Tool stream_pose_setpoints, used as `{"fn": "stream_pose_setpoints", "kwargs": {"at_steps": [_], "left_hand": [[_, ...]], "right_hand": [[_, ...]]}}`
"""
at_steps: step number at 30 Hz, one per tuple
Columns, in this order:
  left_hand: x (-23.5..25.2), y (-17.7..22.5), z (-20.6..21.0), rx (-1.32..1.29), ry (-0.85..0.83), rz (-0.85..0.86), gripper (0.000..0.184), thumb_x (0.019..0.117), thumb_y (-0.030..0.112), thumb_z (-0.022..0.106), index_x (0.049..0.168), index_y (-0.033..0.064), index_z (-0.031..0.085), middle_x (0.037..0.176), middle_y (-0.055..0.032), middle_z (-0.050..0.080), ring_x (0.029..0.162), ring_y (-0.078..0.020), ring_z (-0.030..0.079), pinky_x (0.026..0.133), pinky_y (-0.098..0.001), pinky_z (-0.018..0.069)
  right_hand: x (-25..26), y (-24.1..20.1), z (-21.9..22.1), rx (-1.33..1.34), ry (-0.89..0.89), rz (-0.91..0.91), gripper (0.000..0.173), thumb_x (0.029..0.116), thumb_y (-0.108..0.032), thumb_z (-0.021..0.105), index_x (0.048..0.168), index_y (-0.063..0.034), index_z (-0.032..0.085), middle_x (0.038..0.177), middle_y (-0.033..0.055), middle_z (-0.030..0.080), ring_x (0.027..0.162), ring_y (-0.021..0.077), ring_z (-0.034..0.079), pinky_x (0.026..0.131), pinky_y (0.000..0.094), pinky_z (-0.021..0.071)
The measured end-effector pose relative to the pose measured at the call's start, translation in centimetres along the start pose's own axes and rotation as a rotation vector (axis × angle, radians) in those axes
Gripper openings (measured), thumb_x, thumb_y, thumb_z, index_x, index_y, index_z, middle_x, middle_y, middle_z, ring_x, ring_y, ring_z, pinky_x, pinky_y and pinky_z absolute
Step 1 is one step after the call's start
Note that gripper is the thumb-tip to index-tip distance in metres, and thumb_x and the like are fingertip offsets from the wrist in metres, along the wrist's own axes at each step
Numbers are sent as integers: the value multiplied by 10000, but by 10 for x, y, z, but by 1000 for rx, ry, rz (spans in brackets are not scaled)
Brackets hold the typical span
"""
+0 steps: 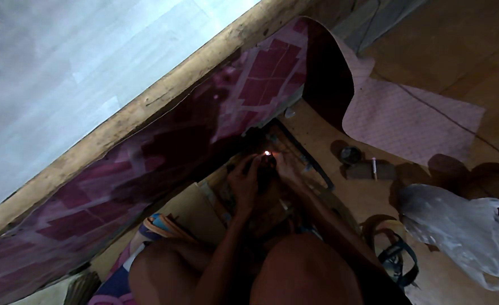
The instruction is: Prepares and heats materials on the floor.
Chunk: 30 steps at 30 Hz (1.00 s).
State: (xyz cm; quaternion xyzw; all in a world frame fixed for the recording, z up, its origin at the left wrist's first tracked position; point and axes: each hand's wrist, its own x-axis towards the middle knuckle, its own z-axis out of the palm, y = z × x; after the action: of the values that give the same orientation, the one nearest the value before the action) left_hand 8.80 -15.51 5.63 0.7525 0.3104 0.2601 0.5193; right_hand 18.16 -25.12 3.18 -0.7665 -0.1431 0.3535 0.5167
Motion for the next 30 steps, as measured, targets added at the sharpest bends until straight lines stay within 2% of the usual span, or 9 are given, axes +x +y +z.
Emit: {"fn": "stream_pose_setpoints", "kwargs": {"at_steps": [3, 5, 14, 17, 21, 26, 28, 30], "left_hand": [[0, -1, 0, -8, -4, -5, 99, 936, 46, 711, 1001, -10, 759, 869, -16, 757, 761, -4, 688, 727, -179, 574], [0, -1, 1, -24, -2, -12, 94, 936, 40, 709, 997, -11, 758, 861, -12, 756, 755, -8, 689, 722, -182, 577], [0, -3, 2, -24, 5, -39, 94, 931, 43, 714, 995, -10, 758, 866, -9, 756, 766, -4, 688, 733, -188, 577], [0, -1, 3, -8, 17, -62, 91, 924, 42, 720, 990, -7, 760, 863, -7, 750, 758, 7, 675, 727, -173, 562], [0, -1, 2, 5, 12, -64, 97, 933, 46, 712, 999, -9, 758, 871, -9, 752, 765, 17, 674, 730, -164, 561], [-1, 4, 2, -8, 3, -143, 95, 933, 44, 715, 1001, -6, 759, 855, -1, 746, 749, 17, 668, 718, -163, 553], [-1, 6, 2, 0, 2, -179, 101, 935, 55, 719, 1006, -6, 758, 866, -10, 748, 761, 11, 672, 729, -172, 559], [0, 8, 3, 29, -1, -231, 118, 939, 76, 723, 1019, -4, 758, 884, -26, 748, 780, -2, 677, 752, -187, 562]], "right_hand": [[0, 1, 1, 13, 12, 6, 487, 1123, -204, 249, 1043, 2, 684, 814, 56, 608, 743, 127, 570, 751, 321, 498], [2, 4, 1, 24, 12, 3, 486, 1122, -204, 255, 1072, 8, 689, 842, 65, 628, 763, 128, 584, 767, 318, 508], [1, 3, 1, 31, 16, -1, 495, 1119, -179, 238, 1053, 24, 684, 840, 71, 618, 757, 126, 567, 759, 316, 497], [1, 5, 1, 38, 4, 0, 494, 1120, -179, 234, 1101, 39, 678, 902, 97, 645, 803, 143, 588, 798, 334, 509], [2, 5, 1, 24, 3, -7, 496, 1120, -175, 228, 1107, 27, 680, 887, 89, 642, 787, 142, 580, 784, 330, 500], [2, 7, 3, 16, 15, 4, 509, 1124, -202, 234, 1037, 19, 684, 818, 72, 608, 753, 144, 564, 762, 335, 494], [2, 8, 3, 3, 15, 17, 487, 1124, -206, 253, 1038, 25, 672, 831, 89, 609, 767, 160, 572, 770, 350, 498], [1, 6, 2, -21, 6, 24, 438, 1119, -166, 288, 1128, 61, 662, 930, 153, 649, 851, 208, 607, 842, 382, 508]]}}
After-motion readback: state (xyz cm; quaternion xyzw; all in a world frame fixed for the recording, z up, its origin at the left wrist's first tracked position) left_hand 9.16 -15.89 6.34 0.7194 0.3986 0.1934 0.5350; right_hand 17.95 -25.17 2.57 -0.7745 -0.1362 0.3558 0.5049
